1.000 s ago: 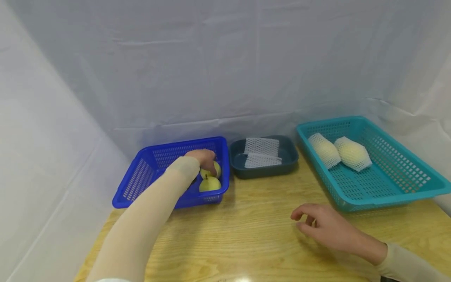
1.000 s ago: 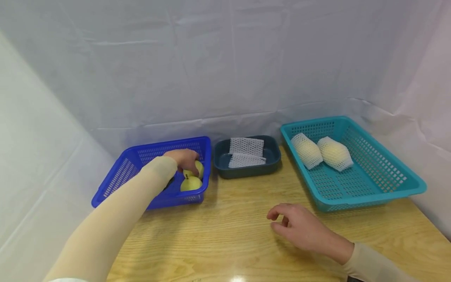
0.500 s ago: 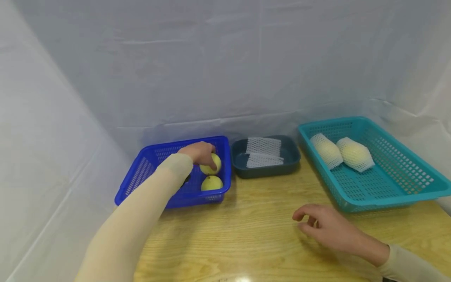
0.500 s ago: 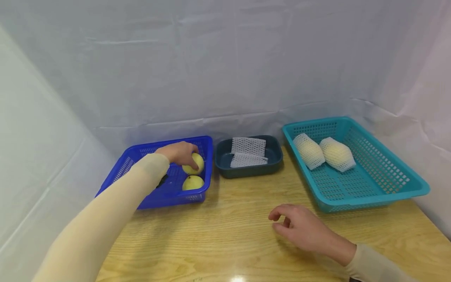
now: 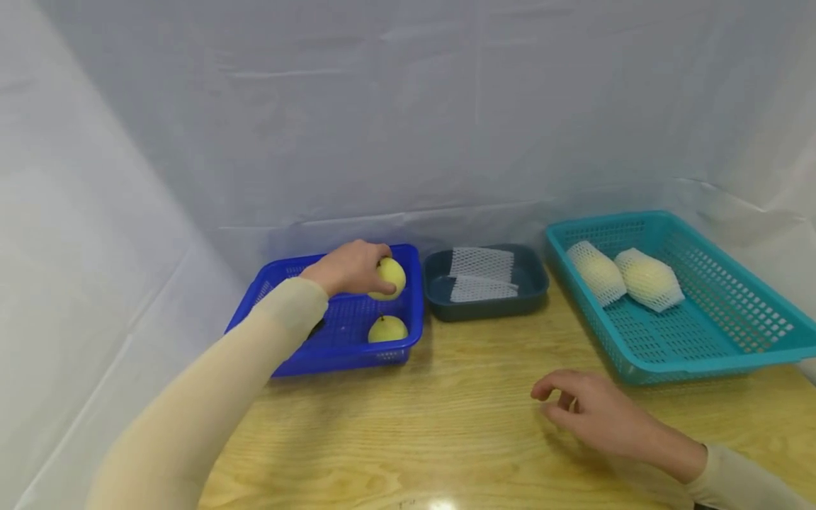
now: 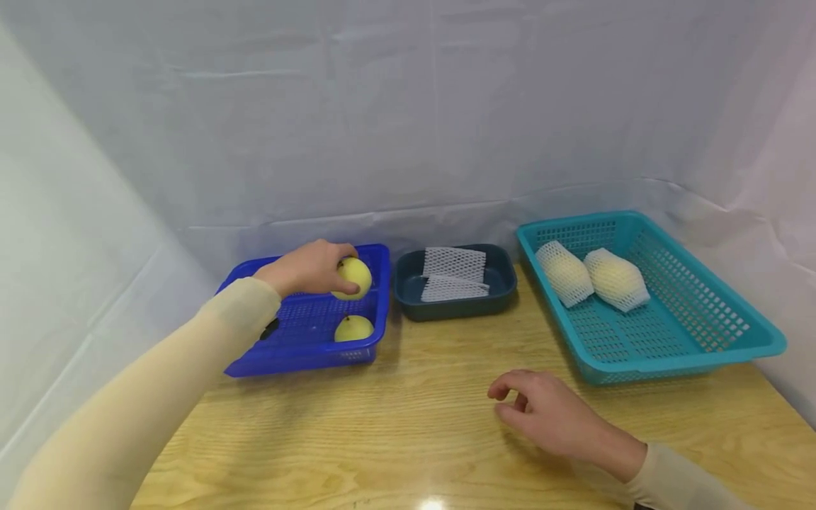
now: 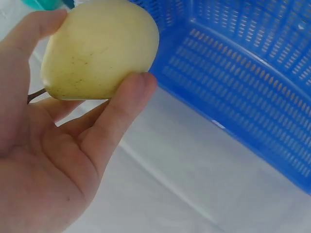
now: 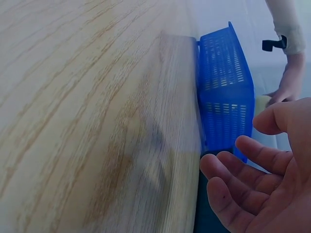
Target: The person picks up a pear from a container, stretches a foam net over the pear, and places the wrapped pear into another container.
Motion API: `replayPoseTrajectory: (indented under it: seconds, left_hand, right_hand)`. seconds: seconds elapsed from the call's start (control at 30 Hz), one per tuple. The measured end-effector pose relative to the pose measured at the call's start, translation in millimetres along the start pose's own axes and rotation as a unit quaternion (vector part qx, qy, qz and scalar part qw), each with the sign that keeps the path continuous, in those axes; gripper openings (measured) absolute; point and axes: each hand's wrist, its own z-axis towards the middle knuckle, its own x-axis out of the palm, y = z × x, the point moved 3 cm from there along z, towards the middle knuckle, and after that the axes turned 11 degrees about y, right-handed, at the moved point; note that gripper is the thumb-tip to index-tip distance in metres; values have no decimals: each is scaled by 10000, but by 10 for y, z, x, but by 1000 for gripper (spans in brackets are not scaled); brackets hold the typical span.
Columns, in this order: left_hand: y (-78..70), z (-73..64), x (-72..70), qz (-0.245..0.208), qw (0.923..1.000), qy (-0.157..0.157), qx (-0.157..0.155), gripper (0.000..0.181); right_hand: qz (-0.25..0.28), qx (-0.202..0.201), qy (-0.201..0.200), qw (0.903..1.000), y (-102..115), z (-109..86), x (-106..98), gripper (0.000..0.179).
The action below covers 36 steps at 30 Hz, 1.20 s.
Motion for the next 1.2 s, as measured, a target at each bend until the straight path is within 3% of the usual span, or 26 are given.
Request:
replayPoseTrajectory:
  seconds: [0.17,0.37,0.73,0.93,1.2]
  left_hand:
    - [-159,-126,-50,-39,9991,-280,302,63]
    - [-466,-291,-92,-33,9955,-627,706,59]
    - [-963,-451,31,-121,9920,-803,969,59]
    - [-1201,-448,165,-249,9898,-794,1158,54]
    - [-1380,-349,473,-600,9867,-739,1321,40]
  right_hand:
    - [16,-29,-49,10000,-21,-9,8,16]
    - [36,-3,-72,10000,-31,-29,11,17]
    - [96,-46,-75,9999,-52,-51,34,15]
    - [128,12,-58,9999,-60,-55,40,16]
    - [191,72,35,9998,-49,-53,43,17]
